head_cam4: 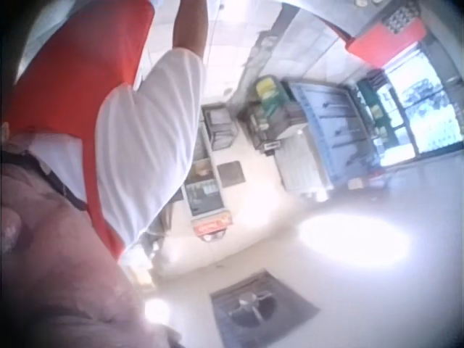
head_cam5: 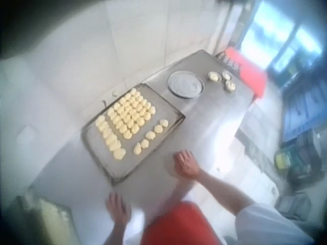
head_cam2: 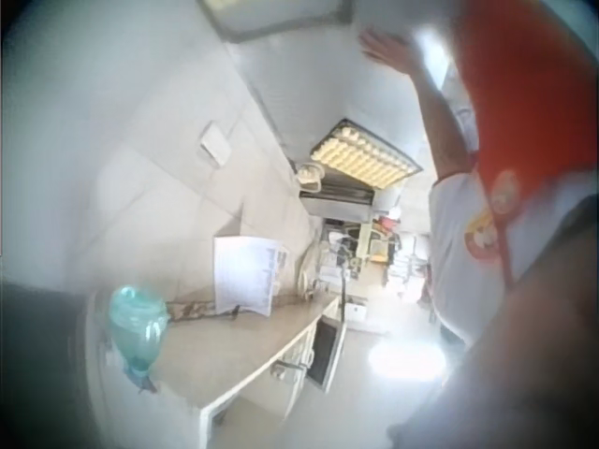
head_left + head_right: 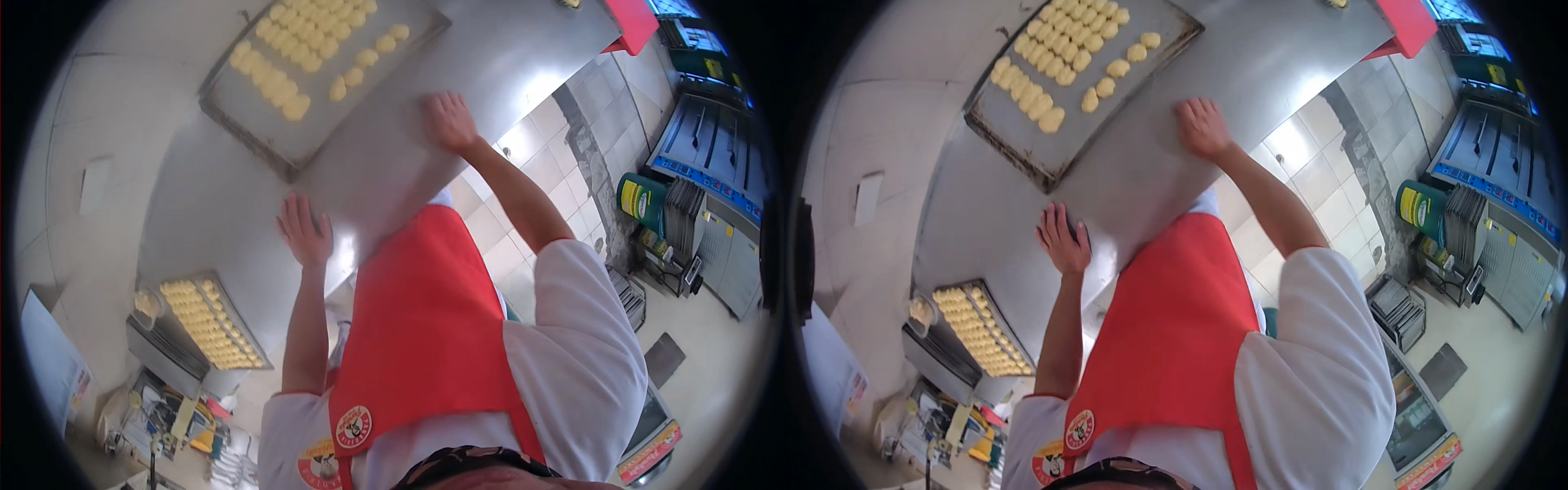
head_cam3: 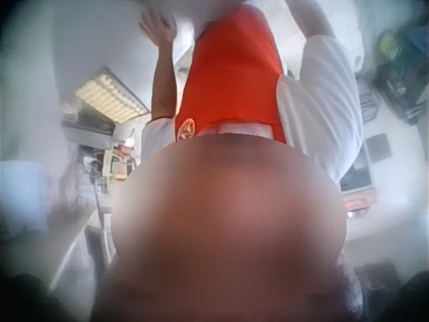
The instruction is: The person collects paper liners from a container, greases them with a brush, and then rolls pieces of dough into long strips before coiling them and placing them into the prepared liners.
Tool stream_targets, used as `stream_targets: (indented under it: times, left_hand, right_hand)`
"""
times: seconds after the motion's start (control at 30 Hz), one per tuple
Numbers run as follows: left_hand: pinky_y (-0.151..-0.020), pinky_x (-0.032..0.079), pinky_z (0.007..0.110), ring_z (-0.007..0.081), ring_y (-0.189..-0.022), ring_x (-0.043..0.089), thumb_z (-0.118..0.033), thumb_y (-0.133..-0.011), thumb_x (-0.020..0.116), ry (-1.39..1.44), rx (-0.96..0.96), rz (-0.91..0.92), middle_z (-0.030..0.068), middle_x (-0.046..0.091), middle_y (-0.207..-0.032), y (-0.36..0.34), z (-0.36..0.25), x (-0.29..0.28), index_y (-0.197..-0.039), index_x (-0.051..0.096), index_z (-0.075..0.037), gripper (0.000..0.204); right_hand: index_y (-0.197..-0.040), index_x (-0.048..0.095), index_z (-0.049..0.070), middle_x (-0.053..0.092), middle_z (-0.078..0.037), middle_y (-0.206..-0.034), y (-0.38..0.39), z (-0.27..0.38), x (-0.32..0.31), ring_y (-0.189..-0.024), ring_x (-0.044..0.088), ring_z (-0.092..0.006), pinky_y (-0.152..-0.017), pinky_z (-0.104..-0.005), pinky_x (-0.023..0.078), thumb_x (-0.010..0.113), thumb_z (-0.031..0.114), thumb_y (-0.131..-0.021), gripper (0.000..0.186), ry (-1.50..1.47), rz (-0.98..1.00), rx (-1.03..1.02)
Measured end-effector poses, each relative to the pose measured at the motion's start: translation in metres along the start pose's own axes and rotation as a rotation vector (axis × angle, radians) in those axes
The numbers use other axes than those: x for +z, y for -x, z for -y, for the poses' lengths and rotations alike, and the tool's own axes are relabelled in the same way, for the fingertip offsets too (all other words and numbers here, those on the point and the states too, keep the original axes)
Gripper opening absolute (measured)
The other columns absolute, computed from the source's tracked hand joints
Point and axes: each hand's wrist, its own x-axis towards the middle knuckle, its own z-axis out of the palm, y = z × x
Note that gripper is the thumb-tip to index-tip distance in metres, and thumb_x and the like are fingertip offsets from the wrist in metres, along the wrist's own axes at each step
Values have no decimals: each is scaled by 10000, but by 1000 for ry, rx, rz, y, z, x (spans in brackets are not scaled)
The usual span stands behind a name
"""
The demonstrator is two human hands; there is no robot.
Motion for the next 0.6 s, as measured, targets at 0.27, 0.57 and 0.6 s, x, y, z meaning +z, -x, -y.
stream_targets:
  times: [0.27, 0.57, 0.6]
  left_hand:
    - [-1238, 147, 582, 342, -1520, 307, -403, -1015, 509, -24, -25, -2, 85, 397, -1622, 0, 0, 2, -1527, 478, -144, 573]
    - [-1244, 130, 584, 332, -1532, 278, -406, -1018, 503, -49, -39, 53, 73, 358, -1643, 1, -3, 0, -1550, 439, -154, 592]
    - [-1244, 130, 584, 332, -1532, 278, -406, -1018, 503, -42, -39, 40, 73, 358, -1643, 3, -2, 0, -1550, 439, -154, 592]
  right_hand:
    - [-1043, 643, 82, 579, -110, -941, 42, -27, 4, -954, 583, -306, -833, -462, 458, 637, 148, -893, 164, -51, -57, -248]
    - [-1135, 666, 87, 634, -119, -1072, 3, 12, -18, -1028, 600, -326, -920, -431, 464, 755, 229, -829, 349, -350, -245, 68]
    - [-1135, 666, 87, 634, -119, -1072, 11, 10, -26, -1028, 600, -326, -920, -431, 464, 755, 229, -829, 349, -340, -251, 59]
